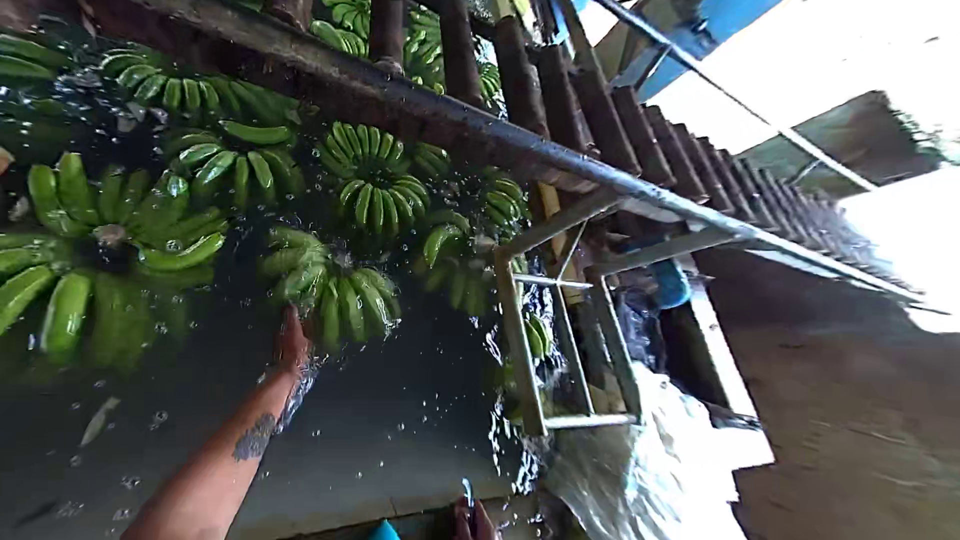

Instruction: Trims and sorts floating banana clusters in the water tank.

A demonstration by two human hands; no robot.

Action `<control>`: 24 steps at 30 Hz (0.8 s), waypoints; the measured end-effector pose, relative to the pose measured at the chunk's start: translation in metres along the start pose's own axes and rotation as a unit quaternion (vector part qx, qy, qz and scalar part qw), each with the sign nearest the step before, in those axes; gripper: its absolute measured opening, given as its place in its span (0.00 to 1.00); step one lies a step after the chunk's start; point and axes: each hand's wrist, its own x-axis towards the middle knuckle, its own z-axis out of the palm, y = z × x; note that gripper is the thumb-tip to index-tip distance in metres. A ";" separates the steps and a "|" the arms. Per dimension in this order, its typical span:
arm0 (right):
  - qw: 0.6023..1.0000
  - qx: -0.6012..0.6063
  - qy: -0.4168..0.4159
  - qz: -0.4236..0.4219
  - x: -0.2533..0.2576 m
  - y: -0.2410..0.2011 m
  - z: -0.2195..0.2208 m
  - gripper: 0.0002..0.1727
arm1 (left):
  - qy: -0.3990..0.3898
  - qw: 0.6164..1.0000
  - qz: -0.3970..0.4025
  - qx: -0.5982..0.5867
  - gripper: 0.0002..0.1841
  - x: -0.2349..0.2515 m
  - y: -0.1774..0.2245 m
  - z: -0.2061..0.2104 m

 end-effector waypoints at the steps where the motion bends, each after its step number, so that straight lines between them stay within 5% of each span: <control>1: 1.000 0.004 0.010 -0.007 -0.001 0.002 0.001 0.18 | 0.020 0.999 -0.010 -0.042 0.25 -0.023 -0.017 0.003; 4: 0.999 0.005 0.031 -0.035 0.001 0.013 0.004 0.16 | -0.053 0.998 -0.035 -0.005 0.25 -0.095 -0.053 -0.013; 6: 0.999 0.005 0.031 -0.037 0.005 0.016 0.005 0.16 | -0.011 0.984 -0.077 -0.162 0.31 -0.119 -0.070 -0.016; 10: 0.999 0.021 0.025 -0.036 0.005 0.019 0.004 0.15 | 0.056 0.923 -0.187 -0.331 0.36 -0.098 -0.047 -0.044; 13: 1.000 0.022 -0.019 -0.009 0.008 0.010 0.001 0.15 | 0.033 0.883 -0.289 -0.368 0.36 -0.080 -0.052 -0.041; 19: 0.983 0.022 -0.175 -0.041 0.041 -0.072 -0.010 0.27 | -0.058 0.860 -0.333 -0.383 0.27 -0.119 -0.046 -0.029; 24: 0.978 -0.009 -0.159 -0.132 0.071 -0.163 0.012 0.24 | -0.038 0.812 -0.325 -0.484 0.26 -0.148 -0.029 -0.005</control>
